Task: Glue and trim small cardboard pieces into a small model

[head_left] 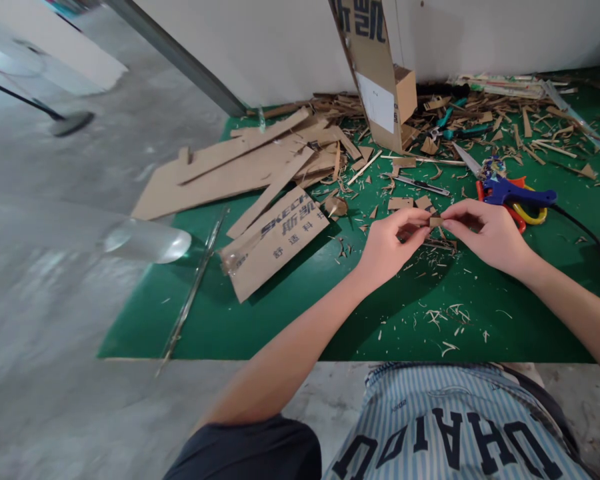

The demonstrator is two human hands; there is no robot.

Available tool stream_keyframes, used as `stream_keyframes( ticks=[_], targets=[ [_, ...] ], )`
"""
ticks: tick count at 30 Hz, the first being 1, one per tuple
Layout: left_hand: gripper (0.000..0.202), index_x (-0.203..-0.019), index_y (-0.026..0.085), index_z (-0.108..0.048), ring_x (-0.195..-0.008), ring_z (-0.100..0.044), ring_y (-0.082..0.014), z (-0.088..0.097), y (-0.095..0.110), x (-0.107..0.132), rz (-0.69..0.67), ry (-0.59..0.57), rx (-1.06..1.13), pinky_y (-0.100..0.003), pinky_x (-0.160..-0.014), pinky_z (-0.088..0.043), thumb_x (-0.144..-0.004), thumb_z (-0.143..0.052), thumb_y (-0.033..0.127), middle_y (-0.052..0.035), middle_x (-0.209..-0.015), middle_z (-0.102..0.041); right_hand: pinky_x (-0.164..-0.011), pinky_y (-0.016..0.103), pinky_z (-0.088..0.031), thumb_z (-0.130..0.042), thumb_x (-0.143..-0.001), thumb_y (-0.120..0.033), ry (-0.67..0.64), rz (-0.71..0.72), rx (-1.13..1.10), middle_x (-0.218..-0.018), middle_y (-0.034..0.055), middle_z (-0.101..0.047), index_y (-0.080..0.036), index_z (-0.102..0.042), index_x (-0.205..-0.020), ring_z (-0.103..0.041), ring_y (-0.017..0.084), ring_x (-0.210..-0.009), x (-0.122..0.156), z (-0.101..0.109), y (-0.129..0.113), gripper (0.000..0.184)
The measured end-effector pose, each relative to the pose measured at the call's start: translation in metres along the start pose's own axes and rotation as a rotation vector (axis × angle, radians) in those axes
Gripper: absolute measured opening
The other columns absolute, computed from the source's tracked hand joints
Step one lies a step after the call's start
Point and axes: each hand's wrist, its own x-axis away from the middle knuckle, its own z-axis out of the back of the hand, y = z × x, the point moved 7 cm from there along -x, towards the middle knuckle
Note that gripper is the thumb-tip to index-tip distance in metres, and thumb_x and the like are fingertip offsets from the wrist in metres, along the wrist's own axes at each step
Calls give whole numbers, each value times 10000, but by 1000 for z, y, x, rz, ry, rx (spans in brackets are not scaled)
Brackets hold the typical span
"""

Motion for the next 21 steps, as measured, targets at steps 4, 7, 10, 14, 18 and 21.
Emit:
stream_keyframes(
  ticks=[4,7,10,14,18,21],
  targets=[
    [184,-1047,198,-707,-889,-780,-168,0,-2,0,14,11,23,-295,-788,-652,-868,-665,198,-44,-1000,-816,-727,352,-599,-680,-895,-293,-6,7,6,-892,60,-763,-192,-753,-930,-705,191,-783,0,-1,0,130],
    [184,-1040,192,-710,-889,-781,-165,-1,-1,0,10,11,33,-285,-778,-648,-861,-671,194,-46,-998,-817,-717,350,-598,-682,-893,-287,-7,16,8,-884,58,-760,-193,-745,-934,-704,188,-774,0,-1,1,120],
    [187,-1041,186,-711,-874,-779,-160,-1,0,0,1,7,28,-272,-753,-637,-859,-672,198,-51,-988,-817,-701,343,-597,-692,-884,-281,7,27,9,-861,53,-750,-191,-723,-913,-700,182,-755,0,0,3,99],
    [196,-1029,185,-713,-839,-770,-159,0,2,1,13,13,25,-265,-715,-629,-843,-703,247,-59,-976,-815,-670,334,-600,-699,-868,-271,22,35,7,-841,51,-740,-188,-684,-916,-701,175,-723,1,1,5,97],
    [217,-1002,181,-715,-795,-768,-156,0,0,1,64,23,75,-271,-713,-636,-833,-723,317,-60,-948,-814,-676,345,-610,-707,-852,-271,31,49,23,-843,58,-743,-186,-656,-969,-715,185,-726,1,1,3,153],
    [166,-968,185,-710,-820,-778,-162,0,-2,0,98,36,121,-282,-743,-645,-849,-692,300,-55,-942,-813,-657,340,-605,-703,-851,-258,37,79,57,-807,50,-733,-190,-638,-961,-705,177,-688,3,0,-1,145]
  ],
)
